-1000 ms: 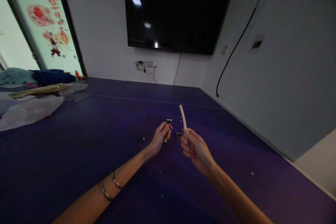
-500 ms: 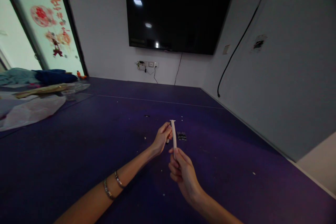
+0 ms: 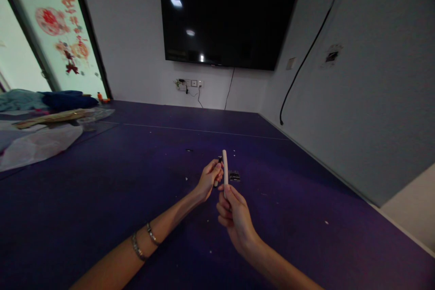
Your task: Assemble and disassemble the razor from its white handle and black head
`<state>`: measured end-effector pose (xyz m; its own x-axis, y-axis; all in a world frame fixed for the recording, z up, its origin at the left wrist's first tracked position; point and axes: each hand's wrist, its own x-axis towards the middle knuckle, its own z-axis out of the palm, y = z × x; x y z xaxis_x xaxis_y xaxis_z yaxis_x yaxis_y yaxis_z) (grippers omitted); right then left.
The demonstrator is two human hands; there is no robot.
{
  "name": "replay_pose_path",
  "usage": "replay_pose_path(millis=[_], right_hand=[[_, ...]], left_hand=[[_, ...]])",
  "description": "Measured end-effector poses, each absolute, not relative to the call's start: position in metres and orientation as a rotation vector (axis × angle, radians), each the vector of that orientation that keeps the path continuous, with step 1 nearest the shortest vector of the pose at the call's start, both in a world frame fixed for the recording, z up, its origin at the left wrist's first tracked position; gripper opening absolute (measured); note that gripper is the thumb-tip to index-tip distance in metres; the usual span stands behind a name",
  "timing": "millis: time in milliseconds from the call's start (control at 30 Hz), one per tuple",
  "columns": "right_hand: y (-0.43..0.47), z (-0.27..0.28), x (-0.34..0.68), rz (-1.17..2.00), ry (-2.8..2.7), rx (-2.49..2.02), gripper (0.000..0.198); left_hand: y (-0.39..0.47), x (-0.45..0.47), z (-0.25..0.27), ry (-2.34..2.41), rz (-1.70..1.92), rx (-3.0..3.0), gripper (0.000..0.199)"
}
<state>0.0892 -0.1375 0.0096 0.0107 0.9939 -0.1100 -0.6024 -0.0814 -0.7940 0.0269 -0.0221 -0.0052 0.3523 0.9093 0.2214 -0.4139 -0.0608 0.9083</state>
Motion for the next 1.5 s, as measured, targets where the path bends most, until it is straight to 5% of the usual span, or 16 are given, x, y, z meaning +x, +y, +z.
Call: replay_pose_path(millis=[967,1500], right_hand=[[-0.143,-0.003,0.088,1.472,-0.634,-0.833,0.031],[-0.096,0.077,0.226,0.869,-1.661,-1.171,0.035]], left_hand=[[-0.019,0.027,-0.006,0.469,1.181,1.161,0.029],[0.001,-0.006,0.011,0.35,0.931,1.455,0.026]])
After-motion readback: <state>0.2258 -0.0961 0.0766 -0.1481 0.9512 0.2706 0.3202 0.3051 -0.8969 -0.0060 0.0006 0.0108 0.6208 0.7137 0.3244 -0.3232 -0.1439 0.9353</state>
